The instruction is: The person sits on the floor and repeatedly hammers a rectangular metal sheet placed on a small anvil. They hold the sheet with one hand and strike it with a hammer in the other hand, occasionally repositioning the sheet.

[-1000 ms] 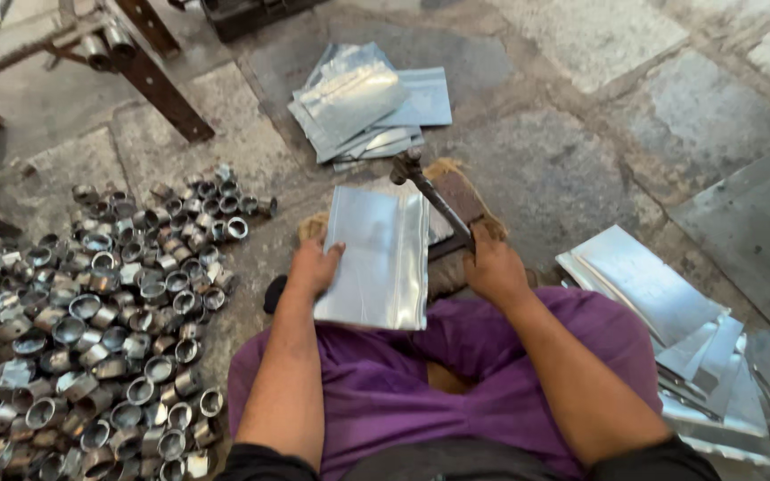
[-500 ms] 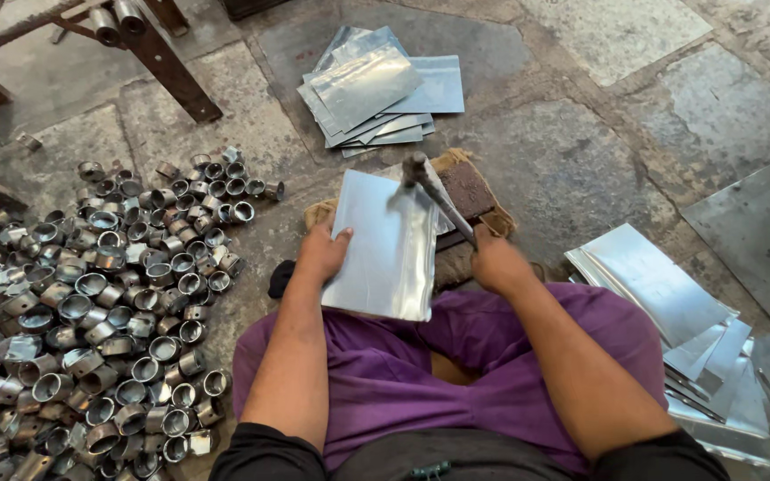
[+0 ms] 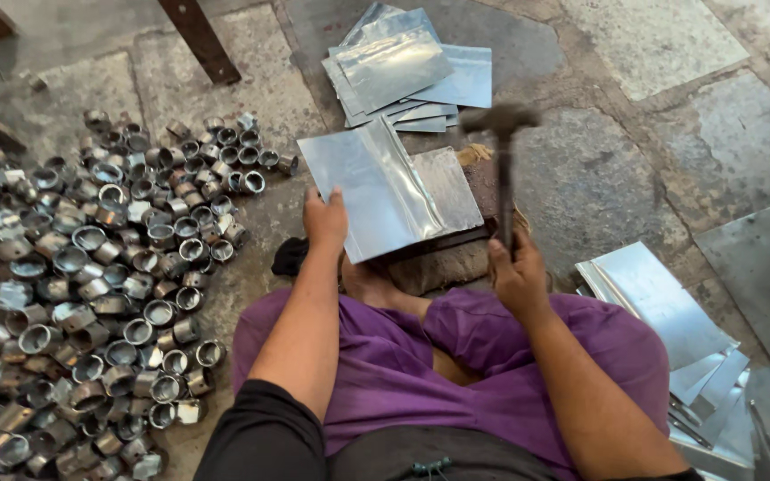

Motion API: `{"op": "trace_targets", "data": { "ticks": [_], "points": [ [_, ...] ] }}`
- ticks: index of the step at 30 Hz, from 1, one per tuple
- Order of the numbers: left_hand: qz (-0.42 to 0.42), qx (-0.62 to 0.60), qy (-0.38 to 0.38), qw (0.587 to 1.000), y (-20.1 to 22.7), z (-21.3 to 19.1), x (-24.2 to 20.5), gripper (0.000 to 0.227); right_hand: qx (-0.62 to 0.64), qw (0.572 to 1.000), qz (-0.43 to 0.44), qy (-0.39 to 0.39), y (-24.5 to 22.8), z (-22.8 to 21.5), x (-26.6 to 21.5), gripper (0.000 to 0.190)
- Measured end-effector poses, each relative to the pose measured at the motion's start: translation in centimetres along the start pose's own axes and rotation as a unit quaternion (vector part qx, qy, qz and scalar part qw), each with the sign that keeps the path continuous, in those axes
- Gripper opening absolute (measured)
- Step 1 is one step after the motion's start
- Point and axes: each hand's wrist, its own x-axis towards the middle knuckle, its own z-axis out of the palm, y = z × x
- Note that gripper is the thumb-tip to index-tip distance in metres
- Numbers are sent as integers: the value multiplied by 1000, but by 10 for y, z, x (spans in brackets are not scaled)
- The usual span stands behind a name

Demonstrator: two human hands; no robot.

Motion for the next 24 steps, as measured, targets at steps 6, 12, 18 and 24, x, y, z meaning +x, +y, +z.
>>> {"op": "trace_targets", "data": {
  "ticks": [6,12,18,24],
  "points": [
    [-6,-73,-25,997,-6,8,12,45,60,983,-169,27,-68,4,-11,30],
    [-11,-57,-11,998,-12,23,22,40,-208,967,-120,92,-61,21,-18,25],
    [11,-52,-15,998,-6,21,25,37,-410,907,62,-77,-43,45,4,39],
    [16,-72,-10,997,-9,22,26,36,-288,950,-120,6,-92,24,-19,43]
  ]
}}
